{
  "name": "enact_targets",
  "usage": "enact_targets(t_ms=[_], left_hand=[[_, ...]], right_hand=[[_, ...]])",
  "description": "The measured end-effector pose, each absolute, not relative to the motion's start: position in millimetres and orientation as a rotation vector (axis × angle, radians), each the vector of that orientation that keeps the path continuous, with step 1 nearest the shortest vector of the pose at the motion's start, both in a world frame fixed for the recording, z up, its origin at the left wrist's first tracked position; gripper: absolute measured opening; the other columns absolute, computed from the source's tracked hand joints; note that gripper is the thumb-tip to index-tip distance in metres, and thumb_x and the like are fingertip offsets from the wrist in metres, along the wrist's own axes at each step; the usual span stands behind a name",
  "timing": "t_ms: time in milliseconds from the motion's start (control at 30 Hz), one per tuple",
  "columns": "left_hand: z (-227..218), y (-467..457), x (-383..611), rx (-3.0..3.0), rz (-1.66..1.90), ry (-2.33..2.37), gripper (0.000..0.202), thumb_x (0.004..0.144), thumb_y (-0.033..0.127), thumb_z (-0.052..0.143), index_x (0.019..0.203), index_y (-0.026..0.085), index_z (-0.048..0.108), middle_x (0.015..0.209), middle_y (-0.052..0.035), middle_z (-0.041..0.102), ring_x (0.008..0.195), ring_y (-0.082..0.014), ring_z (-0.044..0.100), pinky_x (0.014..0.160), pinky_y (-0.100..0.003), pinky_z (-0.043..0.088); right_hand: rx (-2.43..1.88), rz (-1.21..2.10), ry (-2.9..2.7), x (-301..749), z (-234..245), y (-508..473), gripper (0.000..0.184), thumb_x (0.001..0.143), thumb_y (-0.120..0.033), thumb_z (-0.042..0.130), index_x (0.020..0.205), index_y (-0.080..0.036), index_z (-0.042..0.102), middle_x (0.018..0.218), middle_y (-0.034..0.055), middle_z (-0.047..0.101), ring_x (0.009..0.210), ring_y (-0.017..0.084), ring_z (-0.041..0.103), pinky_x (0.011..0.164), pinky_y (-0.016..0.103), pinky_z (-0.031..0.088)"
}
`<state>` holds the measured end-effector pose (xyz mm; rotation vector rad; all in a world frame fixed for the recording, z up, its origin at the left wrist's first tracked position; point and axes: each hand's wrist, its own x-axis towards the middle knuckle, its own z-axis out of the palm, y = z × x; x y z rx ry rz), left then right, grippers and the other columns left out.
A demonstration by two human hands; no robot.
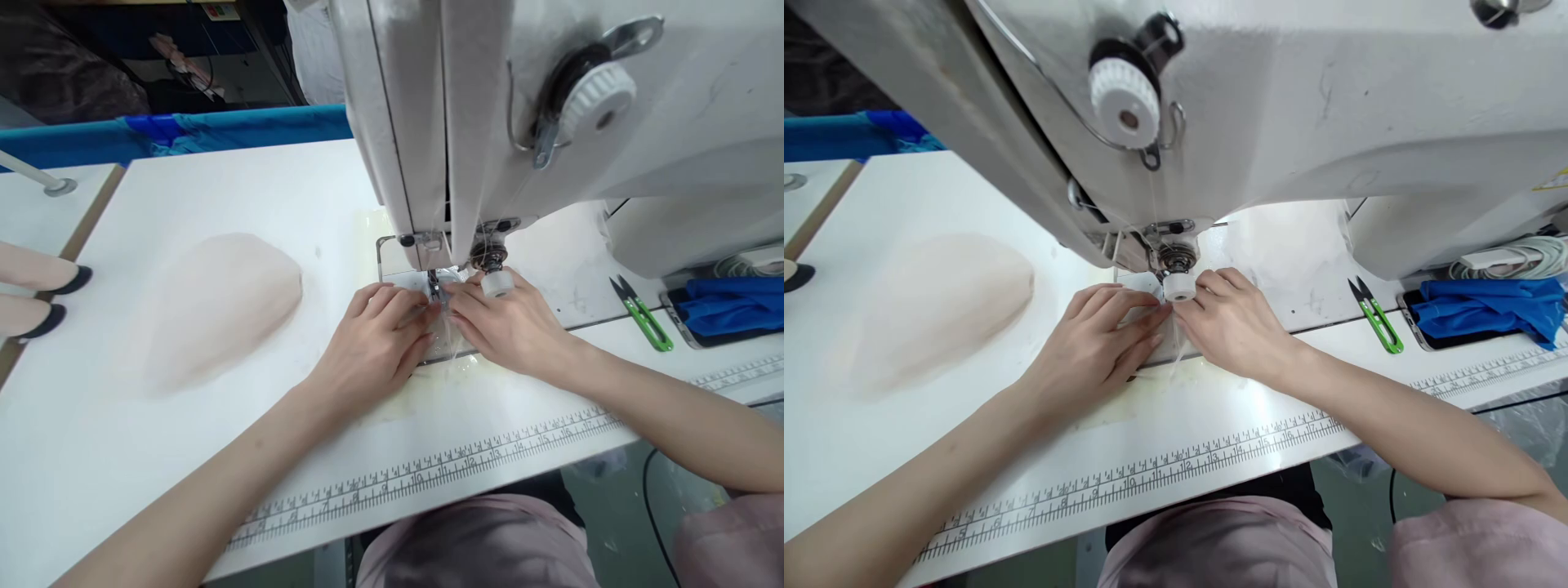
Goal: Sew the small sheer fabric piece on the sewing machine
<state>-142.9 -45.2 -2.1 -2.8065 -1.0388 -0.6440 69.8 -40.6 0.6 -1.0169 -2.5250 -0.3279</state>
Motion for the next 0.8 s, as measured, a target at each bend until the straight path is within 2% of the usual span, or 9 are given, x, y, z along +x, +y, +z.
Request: enact_targets(t_ms=[167, 267, 400, 800], left_hand=[[-4.2, -52.1, -140.9, -2.722, -0.594, -1.001, 0.033, 0.092, 0.028, 0.055, 0.119, 0.010, 0.063, 0.121, -0.0138, 0.066, 0.115, -0.0281, 0.059, 0.105, -0.049, 0.041], [-4.1, -54.2, -139.5, -2.711, -0.553, -0.970, 0.039, 0.093, 0.030, 0.054, 0.124, 0.007, 0.059, 0.120, -0.0153, 0.066, 0.116, -0.0272, 0.060, 0.111, -0.050, 0.036], [-2.4, -54.8, -138.2, -2.700, -0.537, -0.977, 0.040, 0.093, 0.032, 0.054, 0.124, 0.007, 0.059, 0.118, -0.0157, 0.067, 0.114, -0.0281, 0.062, 0.112, -0.053, 0.036], [-0.8, -55.2, -137.6, -2.697, -0.551, -0.992, 0.037, 0.094, 0.033, 0.053, 0.123, 0.011, 0.059, 0.119, -0.0141, 0.066, 0.114, -0.0279, 0.062, 0.111, -0.058, 0.035]], right_hand=[[-1.036, -0.366, -2.560, 71.6, -0.4, -36.7, 0.022, 0.094, -0.018, 0.046, 0.094, -0.015, 0.069, 0.080, 0.0064, 0.072, 0.089, 0.021, 0.059, 0.083, 0.035, 0.038], [-1.002, -0.393, -2.564, 71.9, -0.9, -35.6, 0.024, 0.094, -0.019, 0.046, 0.096, -0.016, 0.070, 0.084, 0.0051, 0.074, 0.090, 0.021, 0.060, 0.088, 0.037, 0.037], [-0.956, -0.412, -2.528, 72.9, -2.6, -34.2, 0.024, 0.094, -0.018, 0.048, 0.096, -0.015, 0.072, 0.094, 0.0049, 0.075, 0.092, 0.020, 0.061, 0.092, 0.038, 0.037], [-0.955, -0.428, -2.523, 72.6, -4.1, -33.4, 0.024, 0.095, -0.022, 0.048, 0.095, -0.017, 0.072, 0.102, 0.0032, 0.074, 0.094, 0.019, 0.062, 0.091, 0.038, 0.039]])
